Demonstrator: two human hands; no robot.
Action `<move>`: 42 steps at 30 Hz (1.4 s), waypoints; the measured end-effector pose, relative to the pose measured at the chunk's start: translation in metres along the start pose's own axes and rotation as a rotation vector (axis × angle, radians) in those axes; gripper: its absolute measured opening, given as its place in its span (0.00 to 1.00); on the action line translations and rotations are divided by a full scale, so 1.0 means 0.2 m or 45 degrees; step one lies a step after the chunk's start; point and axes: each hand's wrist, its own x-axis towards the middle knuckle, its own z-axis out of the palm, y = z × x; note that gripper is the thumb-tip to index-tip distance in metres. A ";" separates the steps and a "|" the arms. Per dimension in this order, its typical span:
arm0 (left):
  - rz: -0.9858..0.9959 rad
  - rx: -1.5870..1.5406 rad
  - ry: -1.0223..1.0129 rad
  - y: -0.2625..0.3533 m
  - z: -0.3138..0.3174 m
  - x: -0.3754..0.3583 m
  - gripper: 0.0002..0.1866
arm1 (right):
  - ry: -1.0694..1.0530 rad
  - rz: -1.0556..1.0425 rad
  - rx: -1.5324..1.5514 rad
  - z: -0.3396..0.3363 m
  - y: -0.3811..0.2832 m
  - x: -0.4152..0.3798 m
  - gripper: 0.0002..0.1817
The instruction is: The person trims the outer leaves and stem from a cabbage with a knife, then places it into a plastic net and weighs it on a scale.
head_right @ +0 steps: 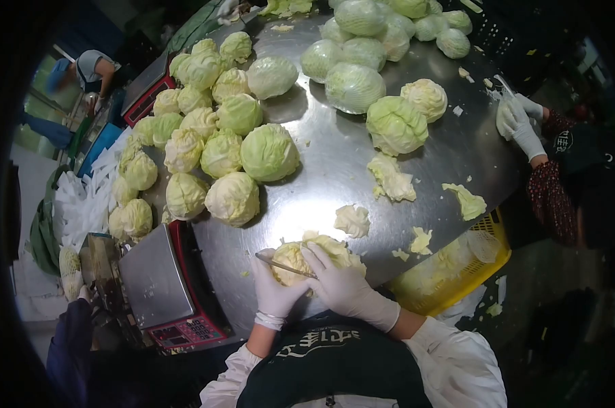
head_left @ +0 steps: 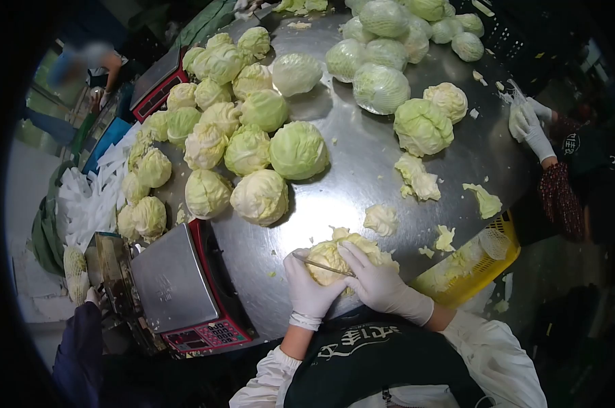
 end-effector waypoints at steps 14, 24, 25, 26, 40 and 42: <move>0.117 0.188 -0.088 -0.01 0.05 0.01 0.57 | 0.056 -0.016 0.194 -0.09 0.09 0.26 0.31; 0.172 0.147 -0.185 -0.21 -0.12 -0.18 0.57 | 0.080 0.412 0.299 0.05 0.32 0.49 0.21; 0.166 0.153 -0.182 -0.23 -0.13 -0.21 0.57 | 0.079 0.466 0.266 0.04 0.34 0.46 0.24; 0.177 0.071 -0.156 -0.23 -0.15 -0.24 0.56 | 0.076 0.520 0.231 0.01 0.33 0.45 0.28; -0.309 -0.803 -0.016 -0.34 -0.14 -0.28 0.46 | -0.175 0.272 0.804 0.22 0.21 0.25 0.24; -0.303 -0.828 -0.003 -0.38 -0.16 -0.28 0.44 | 0.037 0.272 0.629 0.21 0.32 0.19 0.17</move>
